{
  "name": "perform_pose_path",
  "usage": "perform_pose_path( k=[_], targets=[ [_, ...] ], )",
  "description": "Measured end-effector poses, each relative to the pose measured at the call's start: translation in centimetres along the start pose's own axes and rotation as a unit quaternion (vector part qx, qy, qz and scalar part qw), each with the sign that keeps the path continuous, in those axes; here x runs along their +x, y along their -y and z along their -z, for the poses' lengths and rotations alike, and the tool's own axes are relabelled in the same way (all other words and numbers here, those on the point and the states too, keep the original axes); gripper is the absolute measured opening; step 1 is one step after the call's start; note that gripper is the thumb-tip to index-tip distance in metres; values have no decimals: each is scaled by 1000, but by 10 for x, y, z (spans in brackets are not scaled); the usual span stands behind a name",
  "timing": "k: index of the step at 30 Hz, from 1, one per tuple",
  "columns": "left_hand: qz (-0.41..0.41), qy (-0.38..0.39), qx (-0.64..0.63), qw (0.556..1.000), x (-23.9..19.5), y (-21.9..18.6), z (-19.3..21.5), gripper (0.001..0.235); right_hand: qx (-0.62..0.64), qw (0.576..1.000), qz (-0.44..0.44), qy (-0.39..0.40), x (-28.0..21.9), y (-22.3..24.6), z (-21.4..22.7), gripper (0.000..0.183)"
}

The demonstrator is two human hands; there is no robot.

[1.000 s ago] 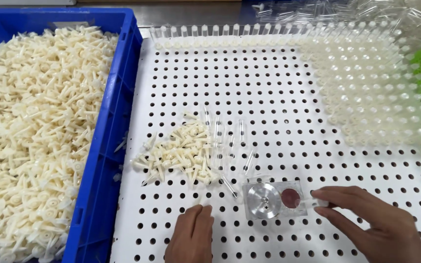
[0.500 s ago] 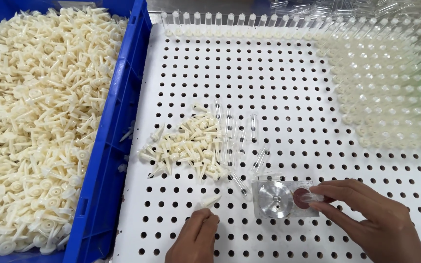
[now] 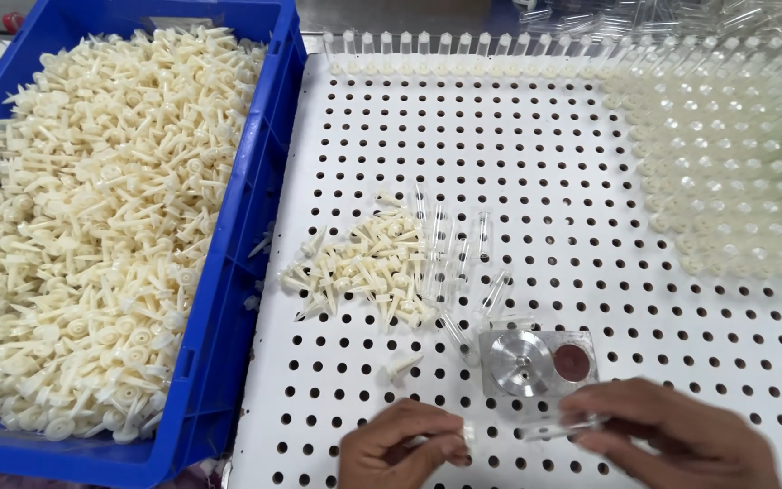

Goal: The person repeatedly picks small white cylindrical objects from a blue bin and places them into clear plastic vials on a perforated tray. The filled vials are then moved to a green basket. The process is repetitive and continues throughout the clip.

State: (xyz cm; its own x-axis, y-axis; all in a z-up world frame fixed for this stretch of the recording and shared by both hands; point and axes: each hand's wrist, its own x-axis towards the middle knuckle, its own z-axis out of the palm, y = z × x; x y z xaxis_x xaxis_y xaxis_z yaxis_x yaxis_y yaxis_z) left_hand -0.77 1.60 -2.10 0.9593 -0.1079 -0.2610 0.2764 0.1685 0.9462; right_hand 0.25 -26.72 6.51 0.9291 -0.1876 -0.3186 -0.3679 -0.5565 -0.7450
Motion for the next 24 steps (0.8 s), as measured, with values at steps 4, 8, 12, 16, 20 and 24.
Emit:
perform_pose_path(
  k=[4,8,12,16,20,24],
  targets=[
    [76,86,-222,968,-1,21,-15,15,249,956,120,101,-6,-32,-18,29],
    [92,128,-221,963,-5,31,-21,13,328,935,76,113,-9,-42,-24,28],
    [-125,95,-164,974,-16,21,-29,14,345,927,73,129,-5,-61,-25,24],
    [-302,88,164,935,-24,-5,-27,26,307,945,-36,106,1,-72,-34,24],
    [-329,90,166,925,-25,-9,-28,33,335,924,-142,113,5,-75,-40,18],
    [-283,66,153,944,-15,11,-30,30,349,924,-115,103,2,-46,-17,18]
  ],
)
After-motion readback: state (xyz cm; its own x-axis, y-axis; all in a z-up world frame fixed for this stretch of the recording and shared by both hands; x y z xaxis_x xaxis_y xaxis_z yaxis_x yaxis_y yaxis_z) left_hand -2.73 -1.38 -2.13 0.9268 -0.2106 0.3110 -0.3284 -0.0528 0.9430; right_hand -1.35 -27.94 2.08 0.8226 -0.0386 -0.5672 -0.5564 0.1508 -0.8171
